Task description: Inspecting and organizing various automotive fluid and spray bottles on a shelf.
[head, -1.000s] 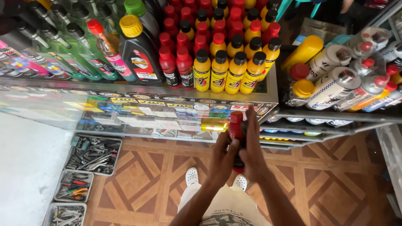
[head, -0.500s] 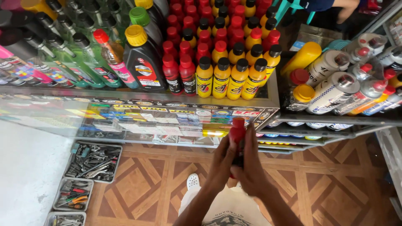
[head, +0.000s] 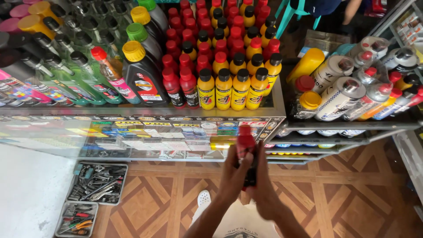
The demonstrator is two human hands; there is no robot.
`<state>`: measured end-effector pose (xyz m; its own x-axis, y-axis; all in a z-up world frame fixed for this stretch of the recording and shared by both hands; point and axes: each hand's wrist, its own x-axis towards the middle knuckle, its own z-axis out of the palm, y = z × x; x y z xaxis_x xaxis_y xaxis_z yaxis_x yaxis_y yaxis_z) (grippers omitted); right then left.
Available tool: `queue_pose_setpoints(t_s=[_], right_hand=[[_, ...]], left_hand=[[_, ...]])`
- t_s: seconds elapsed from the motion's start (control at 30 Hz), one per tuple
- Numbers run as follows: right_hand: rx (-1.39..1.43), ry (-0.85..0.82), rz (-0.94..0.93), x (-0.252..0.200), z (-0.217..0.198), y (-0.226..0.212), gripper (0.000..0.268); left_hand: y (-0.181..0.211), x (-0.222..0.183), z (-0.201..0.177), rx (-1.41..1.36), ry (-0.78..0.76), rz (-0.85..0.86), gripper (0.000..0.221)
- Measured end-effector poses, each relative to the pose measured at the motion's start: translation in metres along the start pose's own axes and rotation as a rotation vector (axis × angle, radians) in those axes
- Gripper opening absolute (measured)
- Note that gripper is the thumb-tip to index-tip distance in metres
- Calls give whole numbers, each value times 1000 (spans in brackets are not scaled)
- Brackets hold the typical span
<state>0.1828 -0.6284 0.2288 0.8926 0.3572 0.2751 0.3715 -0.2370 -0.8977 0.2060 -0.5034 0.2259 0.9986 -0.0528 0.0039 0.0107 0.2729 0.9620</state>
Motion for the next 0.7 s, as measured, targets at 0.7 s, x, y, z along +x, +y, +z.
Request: queue_pose_setpoints(t_s=[0.7], right_hand=[[-55,186,-135,45,-29,-13,90]], left_hand=[[-10,9,12,10,-46,-82,40]])
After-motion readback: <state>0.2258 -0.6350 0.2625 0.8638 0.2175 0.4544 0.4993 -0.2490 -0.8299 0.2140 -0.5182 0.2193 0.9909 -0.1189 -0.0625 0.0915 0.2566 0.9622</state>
